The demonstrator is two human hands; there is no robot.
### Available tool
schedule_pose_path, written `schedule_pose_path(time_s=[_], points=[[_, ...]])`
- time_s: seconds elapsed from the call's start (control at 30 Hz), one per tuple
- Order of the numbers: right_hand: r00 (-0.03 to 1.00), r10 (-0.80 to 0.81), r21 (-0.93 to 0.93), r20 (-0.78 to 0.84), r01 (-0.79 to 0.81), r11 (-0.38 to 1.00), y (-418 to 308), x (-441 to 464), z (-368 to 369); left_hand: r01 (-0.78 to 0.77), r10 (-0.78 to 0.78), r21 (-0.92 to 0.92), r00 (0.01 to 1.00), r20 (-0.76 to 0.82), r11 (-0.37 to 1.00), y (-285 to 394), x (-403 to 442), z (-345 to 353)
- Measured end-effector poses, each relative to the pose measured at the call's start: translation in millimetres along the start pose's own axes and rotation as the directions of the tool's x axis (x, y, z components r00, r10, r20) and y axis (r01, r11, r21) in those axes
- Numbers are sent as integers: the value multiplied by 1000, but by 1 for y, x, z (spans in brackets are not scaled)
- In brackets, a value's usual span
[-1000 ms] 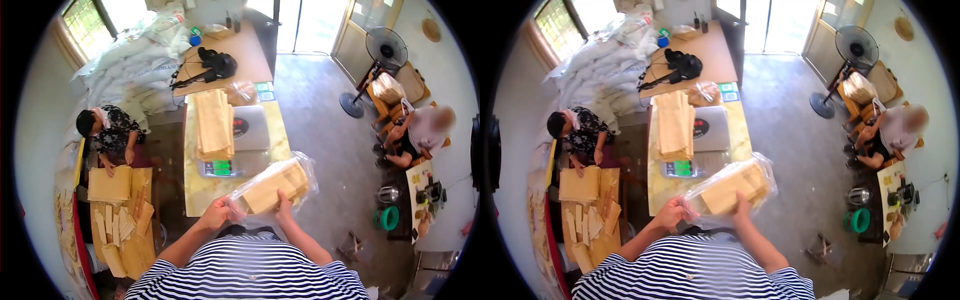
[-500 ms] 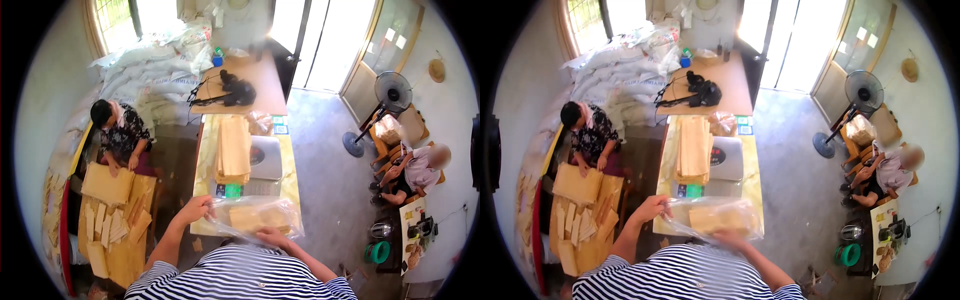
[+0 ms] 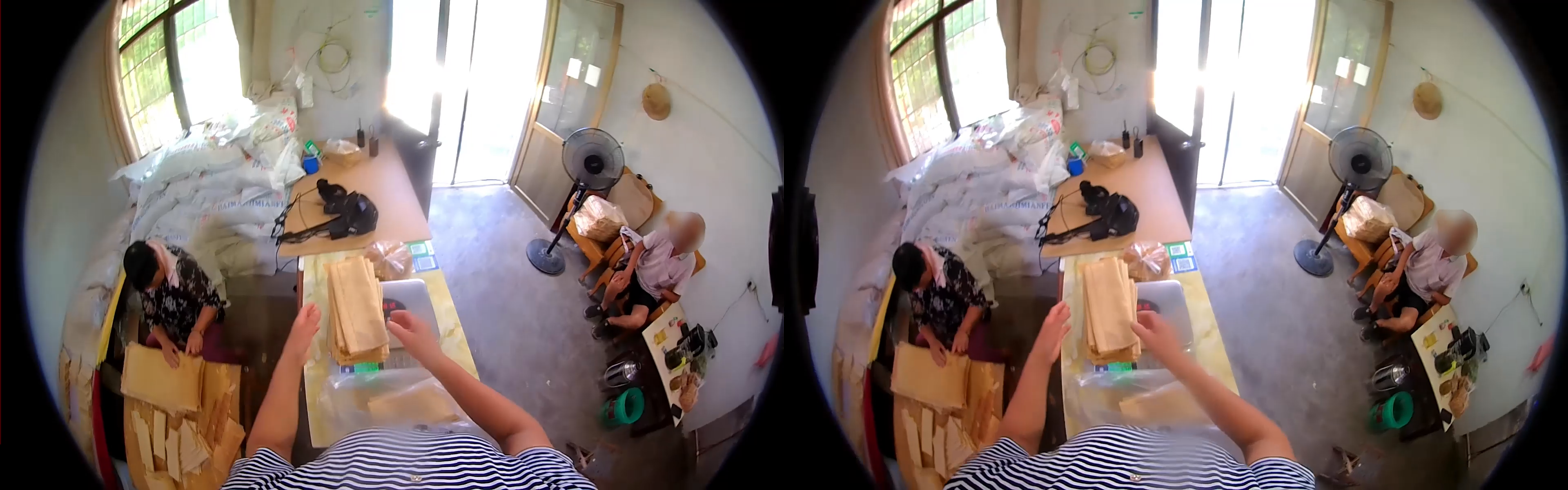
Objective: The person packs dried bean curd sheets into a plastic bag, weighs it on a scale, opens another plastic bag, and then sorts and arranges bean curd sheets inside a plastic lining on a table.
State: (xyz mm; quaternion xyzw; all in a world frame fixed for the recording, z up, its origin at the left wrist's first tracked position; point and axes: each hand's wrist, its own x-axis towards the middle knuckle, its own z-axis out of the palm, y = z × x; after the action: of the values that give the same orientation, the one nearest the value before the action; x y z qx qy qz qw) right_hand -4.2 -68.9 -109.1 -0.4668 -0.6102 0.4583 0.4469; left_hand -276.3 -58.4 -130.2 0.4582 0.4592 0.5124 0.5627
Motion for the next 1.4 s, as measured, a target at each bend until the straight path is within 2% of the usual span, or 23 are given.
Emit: schedule_pose_path(time_s=[0.03,0.1,0.13,0.2,0.23,0.27,0.33,0.37,0.43,0.47,0.53,0.63,0.73,0.77,0.83,0.87,0.93,0.97,1.03,1.07,1.13,1.23,1.4], points=[[1000,-10,-2,-26,9,1000,7,17,6,46,-46,1,998,-46,999,-25,19,-3],[988,151,-129,-14,-152,980,18,49,10,137,-136,-5,981,-135,991,-70,55,-4],[989,144,-128,-37,-147,981,19,57,11,183,-181,-10,966,-184,983,-83,70,-5],[972,237,-201,7,-231,952,23,72,20,282,-292,-79,930,-222,956,-61,75,11],[973,232,-114,9,-230,967,44,81,28,335,-359,-143,910,-209,931,-38,62,31],[976,216,-115,12,-213,970,61,90,35,319,-344,-142,915,-213,937,-47,69,31],[912,410,-1,-13,-410,912,82,100,47,266,-272,-63,953,-133,962,-75,73,28],[914,406,-7,-4,-406,914,88,101,51,261,-268,-68,953,-142,963,-80,78,28],[876,462,186,137,-481,857,85,94,58,286,-292,-62,945,-150,956,-76,72,32],[873,465,187,145,-486,854,82,91,64,290,-296,-62,942,-158,955,-77,72,30],[856,516,258,15,-502,825,60,77,68,250,-261,-93,955,-141,964,-81,69,30],[854,519,325,31,-500,803,53,73,66,274,-288,-107,946,-146,956,-74,63,33],[788,614,233,-50,-589,774,80,80,67,315,-331,-129,933,-140,940,-67,60,32],[784,619,238,-53,-592,770,88,79,67,322,-337,-126,932,-136,939,-65,59,31],[782,620,332,55,-600,728,74,72,59,341,-363,-200,928,-87,919,-63,56,31],[778,626,336,50,-603,723,88,70,59,349,-370,-198,926,-81,916,-64,54,31],[767,613,403,191,-630,663,113,68,58,355,-364,-215,931,-4,910,-66,52,32],[768,614,407,184,-628,664,118,65,55,357,-365,-212,931,3,909,-66,50,33],[777,521,479,353,-628,613,94,50,45,380,-394,-222,919,-22,898,-66,46,37],[779,527,490,341,-625,608,84,45,43,390,-401,-214,916,-9,896,-66,45,37],[735,554,583,392,-664,468,71,41,42,386,-400,-231,916,-14,893,-67,47,34],[756,578,540,308,-639,548,76,46,43,390,-398,-188,917,-4,901,-67,51,36],[755,579,519,308,-643,563,83,35,47,453,-476,-209,876,-80,867,-85,40,28]])
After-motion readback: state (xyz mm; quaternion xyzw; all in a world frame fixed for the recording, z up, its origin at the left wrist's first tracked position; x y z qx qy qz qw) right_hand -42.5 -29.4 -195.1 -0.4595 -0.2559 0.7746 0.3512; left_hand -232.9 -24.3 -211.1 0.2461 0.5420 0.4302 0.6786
